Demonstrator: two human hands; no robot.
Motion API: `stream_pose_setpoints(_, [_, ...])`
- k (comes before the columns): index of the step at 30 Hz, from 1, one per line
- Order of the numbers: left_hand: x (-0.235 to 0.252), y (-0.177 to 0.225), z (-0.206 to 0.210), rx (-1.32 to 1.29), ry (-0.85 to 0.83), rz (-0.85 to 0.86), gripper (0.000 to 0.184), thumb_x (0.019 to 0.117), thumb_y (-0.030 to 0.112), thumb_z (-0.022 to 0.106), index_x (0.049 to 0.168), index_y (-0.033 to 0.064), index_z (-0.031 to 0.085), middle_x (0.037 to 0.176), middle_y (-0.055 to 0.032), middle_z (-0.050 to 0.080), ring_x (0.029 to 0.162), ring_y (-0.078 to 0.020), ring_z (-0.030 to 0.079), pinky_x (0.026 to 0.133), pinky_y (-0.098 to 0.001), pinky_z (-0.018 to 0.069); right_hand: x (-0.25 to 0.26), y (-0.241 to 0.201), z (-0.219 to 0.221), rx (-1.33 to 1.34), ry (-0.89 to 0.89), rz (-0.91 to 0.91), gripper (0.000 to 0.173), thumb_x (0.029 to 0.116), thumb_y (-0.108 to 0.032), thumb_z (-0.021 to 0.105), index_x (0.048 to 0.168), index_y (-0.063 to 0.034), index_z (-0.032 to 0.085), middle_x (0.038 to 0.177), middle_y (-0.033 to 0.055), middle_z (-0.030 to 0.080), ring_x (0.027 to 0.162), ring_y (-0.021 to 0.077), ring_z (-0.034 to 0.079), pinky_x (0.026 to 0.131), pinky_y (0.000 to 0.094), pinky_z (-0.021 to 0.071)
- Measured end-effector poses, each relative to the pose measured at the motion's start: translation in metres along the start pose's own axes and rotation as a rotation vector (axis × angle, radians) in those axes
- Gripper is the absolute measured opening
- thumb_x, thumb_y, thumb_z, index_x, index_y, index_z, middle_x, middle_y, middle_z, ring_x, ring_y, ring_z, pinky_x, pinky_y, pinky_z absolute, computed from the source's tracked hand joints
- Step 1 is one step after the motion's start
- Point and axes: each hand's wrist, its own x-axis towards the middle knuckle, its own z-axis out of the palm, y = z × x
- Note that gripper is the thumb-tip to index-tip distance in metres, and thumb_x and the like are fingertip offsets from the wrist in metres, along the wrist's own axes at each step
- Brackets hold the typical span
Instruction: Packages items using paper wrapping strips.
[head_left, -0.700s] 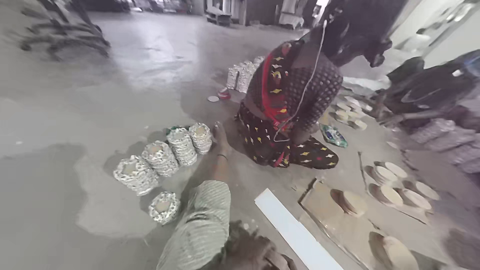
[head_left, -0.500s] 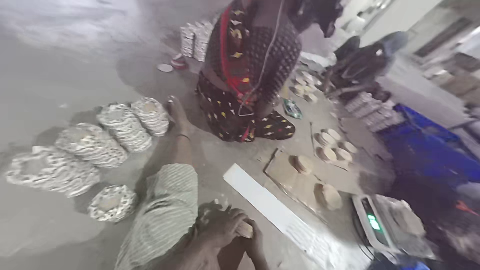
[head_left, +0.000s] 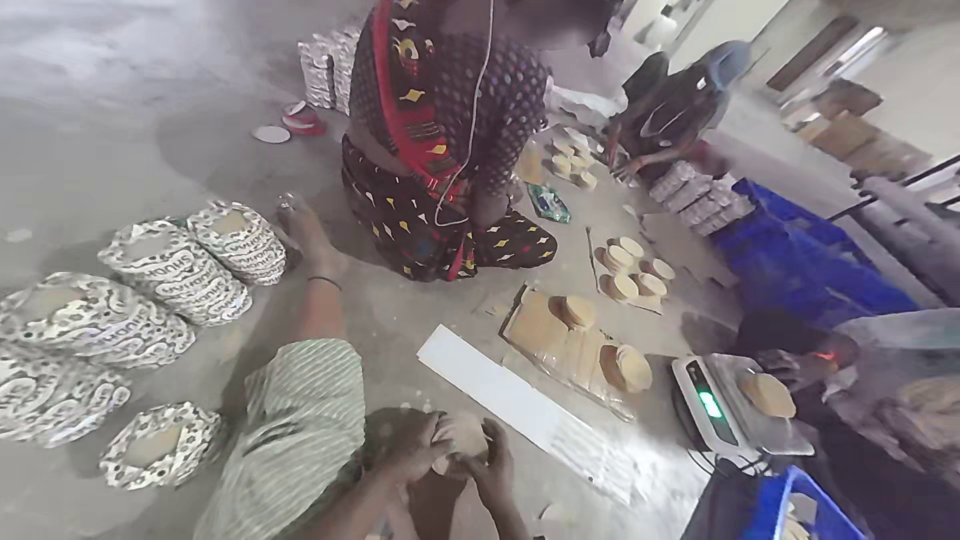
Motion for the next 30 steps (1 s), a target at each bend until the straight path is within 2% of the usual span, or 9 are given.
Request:
stream_pose_setpoints(7, [-0.012, 0.006, 0.034, -0.574, 0.269, -0.137, 0.053, 0.1030, 0.013, 0.060, 0.149, -0.0015, 0.040, 0.145, -0.0209, 0.052, 0.130, -0.0248, 0.055, 0.109, -0.0408, 0.0473, -0.017, -0.043, 0.007, -0.336, 0.267, 0.063, 0.040, 0.0793, -0.008, 0.084, 0.112, 0.0102, 0.071, 0.122, 0.0310, 0.065, 0.109, 0.0436, 0.065, 0.093, 0.0566, 0.0529])
stream_pose_setpoints(12, [-0.018, 0.005, 0.032, -0.729, 0.265, -0.116, 0.044, 0.1130, 0.028, 0.037, 0.142, -0.0039, 0.046, 0.127, -0.0224, 0.060, 0.110, -0.0259, 0.064, 0.090, -0.0401, 0.0565, -0.016, -0.074, -0.005, 0.071, 0.136, 0.176, 0.024, 0.0787, 0.000, 0.080, 0.097, 0.0052, 0.066, 0.076, 0.0036, 0.067, 0.067, 0.0060, 0.063, 0.067, 0.0245, 0.0548])
stream_pose_setpoints(15, [-0.064, 0.037, 0.014, -0.610, 0.233, -0.206, 0.047, 0.1138, 0.023, 0.028, 0.152, -0.0016, 0.038, 0.147, -0.0211, 0.052, 0.132, -0.0255, 0.055, 0.110, -0.0396, 0.0457, -0.020, -0.086, -0.007, -0.128, 0.244, -0.288, 0.018, 0.0713, -0.005, 0.076, 0.086, 0.0030, 0.070, 0.074, 0.0011, 0.067, 0.065, 0.0022, 0.062, 0.062, 0.0172, 0.0510])
stream_pose_setpoints(18, [-0.037, 0.017, 0.013, -0.720, 0.168, -0.186, 0.046, 0.1130, 0.036, 0.030, 0.133, -0.0007, 0.050, 0.110, -0.0153, 0.065, 0.095, -0.0214, 0.066, 0.079, -0.0384, 0.0571, -0.014, -0.068, 0.000, -0.648, 0.254, -0.765, 0.007, 0.0717, -0.007, 0.072, 0.077, -0.0028, 0.073, 0.081, 0.0101, 0.073, 0.075, 0.0262, 0.071, 0.069, 0.0375, 0.0576])
stream_pose_setpoints(20, [-0.022, 0.012, 0.021, -0.778, 0.220, -0.232, 0.042, 0.1098, 0.032, 0.046, 0.135, -0.0012, 0.053, 0.111, -0.0167, 0.065, 0.097, -0.0236, 0.065, 0.083, -0.0418, 0.0556, -0.017, -0.044, 0.002, -0.752, 0.076, -0.838, 0.008, 0.0779, -0.013, 0.075, 0.084, -0.0070, 0.075, 0.092, 0.0102, 0.075, 0.084, 0.0314, 0.072, 0.072, 0.0453, 0.0588])
stream_pose_setpoints(24, [-0.024, 0.021, 0.017, -0.620, 0.240, -0.250, 0.041, 0.1019, 0.009, 0.061, 0.141, -0.0010, 0.050, 0.121, -0.0162, 0.065, 0.104, -0.0191, 0.065, 0.092, -0.0371, 0.0550, -0.030, -0.028, 0.001, -0.526, 0.031, -0.624, 0.067, 0.0738, -0.058, 0.077, 0.095, 0.0060, 0.074, 0.112, 0.0260, 0.071, 0.104, 0.0422, 0.067, 0.089, 0.0539, 0.0547])
stream_pose_setpoints(26, [-0.024, 0.022, 0.014, -0.661, 0.196, -0.157, 0.050, 0.0984, 0.002, 0.062, 0.146, 0.0013, 0.046, 0.129, -0.0145, 0.062, 0.110, -0.0172, 0.064, 0.096, -0.0354, 0.0541, -0.023, -0.030, -0.004, -0.210, 0.113, -0.323, 0.086, 0.0746, -0.043, 0.079, 0.126, 0.0209, 0.054, 0.134, 0.0341, 0.057, 0.125, 0.0380, 0.056, 0.100, 0.0484, 0.0482])
stream_pose_setpoints(27, [-0.023, 0.020, 0.014, -0.668, 0.153, -0.063, 0.052, 0.0963, -0.002, 0.063, 0.145, 0.0011, 0.044, 0.129, -0.0127, 0.062, 0.111, -0.0151, 0.064, 0.096, -0.0336, 0.0548, -0.016, -0.032, -0.008, -0.012, 0.102, -0.165, 0.084, 0.0737, -0.027, 0.081, 0.137, 0.0177, 0.048, 0.137, 0.0277, 0.058, 0.126, 0.0268, 0.057, 0.102, 0.0420, 0.0488])
stream_pose_setpoints(30, [-0.012, 0.007, 0.003, -0.410, 0.062, 0.246, 0.051, 0.0826, 0.001, 0.074, 0.129, 0.0018, 0.053, 0.116, -0.0046, 0.066, 0.103, -0.0070, 0.065, 0.091, -0.0268, 0.0561, -0.004, -0.033, -0.015, 0.278, -0.004, -0.093, 0.048, 0.0684, -0.001, 0.081, 0.113, 0.0040, 0.062, 0.100, 0.0019, 0.073, 0.091, 0.0020, 0.070, 0.083, 0.0223, 0.0599])
